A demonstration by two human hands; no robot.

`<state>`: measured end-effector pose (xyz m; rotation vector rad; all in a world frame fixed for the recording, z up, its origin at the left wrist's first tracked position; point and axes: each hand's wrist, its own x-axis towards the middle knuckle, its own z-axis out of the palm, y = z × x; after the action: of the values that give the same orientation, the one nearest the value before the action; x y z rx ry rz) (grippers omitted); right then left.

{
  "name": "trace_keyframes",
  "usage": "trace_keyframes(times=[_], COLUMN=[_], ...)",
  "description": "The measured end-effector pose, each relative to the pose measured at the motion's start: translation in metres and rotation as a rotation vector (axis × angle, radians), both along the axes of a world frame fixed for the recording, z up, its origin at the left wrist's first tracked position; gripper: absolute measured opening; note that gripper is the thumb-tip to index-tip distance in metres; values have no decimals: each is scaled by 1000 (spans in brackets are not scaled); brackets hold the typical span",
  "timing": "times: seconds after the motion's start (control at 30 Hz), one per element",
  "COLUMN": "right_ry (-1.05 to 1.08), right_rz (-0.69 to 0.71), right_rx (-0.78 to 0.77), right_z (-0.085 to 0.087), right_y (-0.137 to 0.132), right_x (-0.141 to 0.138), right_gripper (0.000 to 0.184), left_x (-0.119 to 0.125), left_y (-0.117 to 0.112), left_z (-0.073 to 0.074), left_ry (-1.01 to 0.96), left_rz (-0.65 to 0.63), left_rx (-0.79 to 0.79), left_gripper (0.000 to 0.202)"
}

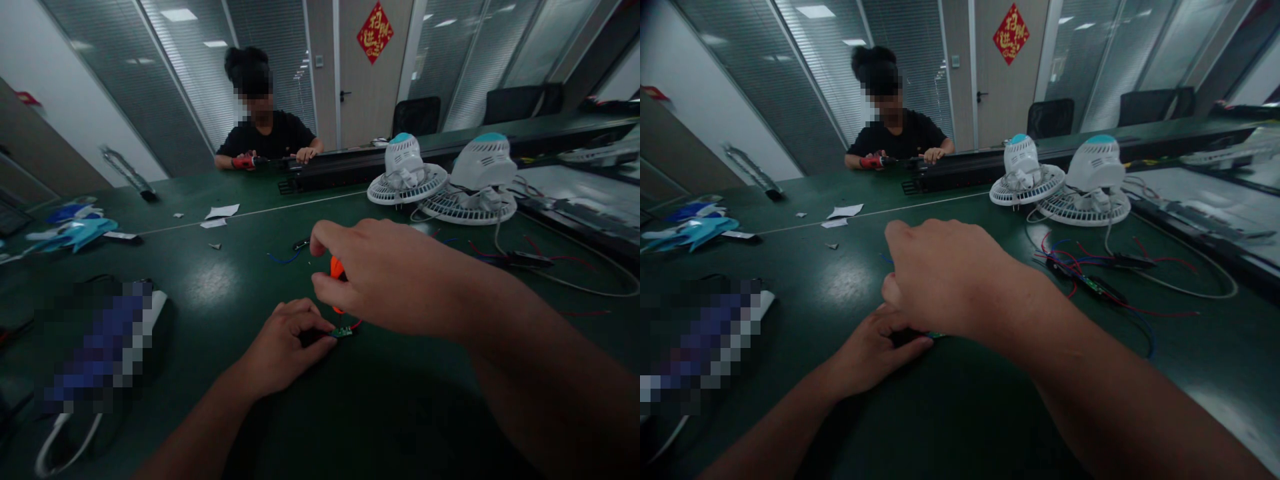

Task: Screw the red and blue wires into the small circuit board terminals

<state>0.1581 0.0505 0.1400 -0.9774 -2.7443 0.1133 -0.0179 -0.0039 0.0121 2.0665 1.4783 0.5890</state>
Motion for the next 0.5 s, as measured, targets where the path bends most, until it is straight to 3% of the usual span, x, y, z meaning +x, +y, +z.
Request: trace_keyframes(times=[0.07, 0.23, 0.5], right_ry=[-18, 18, -15], right_rz=[-23, -44, -51], right_rx=[17, -43, 0], right_z=[0, 1, 1], right_y=[-1, -2, -1], right_x=[0, -3, -3], right_gripper=[33, 67, 33], left_x=[0, 1, 1], left_y=[0, -1, 1], left_z=[-1, -1, 1], left_ry=[-9, -23, 39], left_rz=[8, 31, -2], left_rx=[-4, -19, 12], left_gripper=[17, 18, 16])
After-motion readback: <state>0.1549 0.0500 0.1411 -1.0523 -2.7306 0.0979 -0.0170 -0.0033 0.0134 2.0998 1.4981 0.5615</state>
